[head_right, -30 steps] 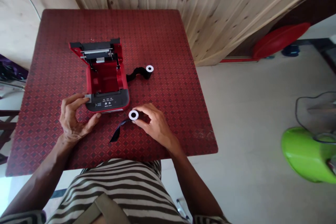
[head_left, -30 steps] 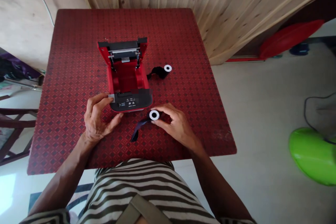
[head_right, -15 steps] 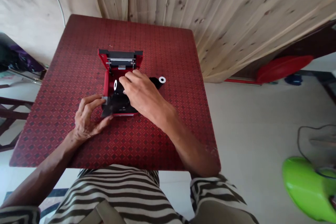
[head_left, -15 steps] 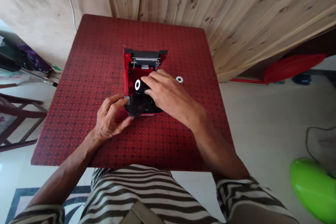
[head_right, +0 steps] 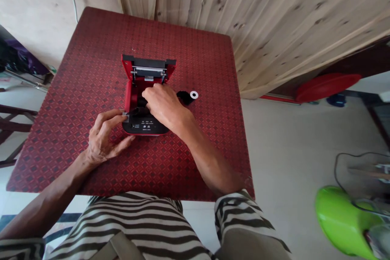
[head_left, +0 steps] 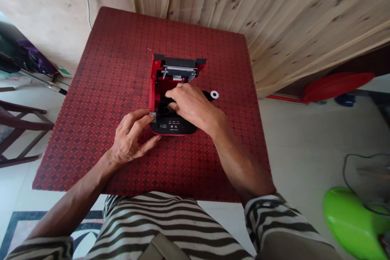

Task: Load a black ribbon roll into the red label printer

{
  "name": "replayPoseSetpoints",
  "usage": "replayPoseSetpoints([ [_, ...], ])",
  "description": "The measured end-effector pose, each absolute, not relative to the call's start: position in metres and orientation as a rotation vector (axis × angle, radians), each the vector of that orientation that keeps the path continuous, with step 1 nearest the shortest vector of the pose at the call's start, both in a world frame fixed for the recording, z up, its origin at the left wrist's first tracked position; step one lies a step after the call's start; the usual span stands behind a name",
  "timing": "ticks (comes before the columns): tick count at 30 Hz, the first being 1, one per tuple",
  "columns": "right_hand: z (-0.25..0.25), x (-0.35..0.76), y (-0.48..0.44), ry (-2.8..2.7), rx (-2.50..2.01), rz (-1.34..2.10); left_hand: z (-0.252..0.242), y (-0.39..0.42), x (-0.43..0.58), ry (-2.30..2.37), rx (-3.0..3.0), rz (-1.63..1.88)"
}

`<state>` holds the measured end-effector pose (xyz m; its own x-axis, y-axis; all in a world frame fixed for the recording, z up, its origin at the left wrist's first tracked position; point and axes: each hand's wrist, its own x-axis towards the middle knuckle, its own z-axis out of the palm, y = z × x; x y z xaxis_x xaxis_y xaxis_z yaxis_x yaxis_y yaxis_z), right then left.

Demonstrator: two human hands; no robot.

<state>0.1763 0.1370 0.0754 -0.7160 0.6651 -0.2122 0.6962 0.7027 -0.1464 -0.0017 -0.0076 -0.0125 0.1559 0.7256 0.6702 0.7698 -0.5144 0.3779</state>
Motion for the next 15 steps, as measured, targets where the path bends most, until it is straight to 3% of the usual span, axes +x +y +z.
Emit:
replayPoseSetpoints([
  [4,0.077,0.188,0.135,2.852,1.105,-0.442,-0.014,-0.008,-0.002,-1.523,-2.345,-1.3],
  [9,0.087,0.22,0.121,3.155,0.908,-0.833,-0.006,-0.009,-0.005,-1.568,-2.382,-1.367],
  [15,0.082,0.232,0.104,3.314,0.778,-1.067,0.048,0.017,-0.019,-1.528,-2.343,-1.356],
])
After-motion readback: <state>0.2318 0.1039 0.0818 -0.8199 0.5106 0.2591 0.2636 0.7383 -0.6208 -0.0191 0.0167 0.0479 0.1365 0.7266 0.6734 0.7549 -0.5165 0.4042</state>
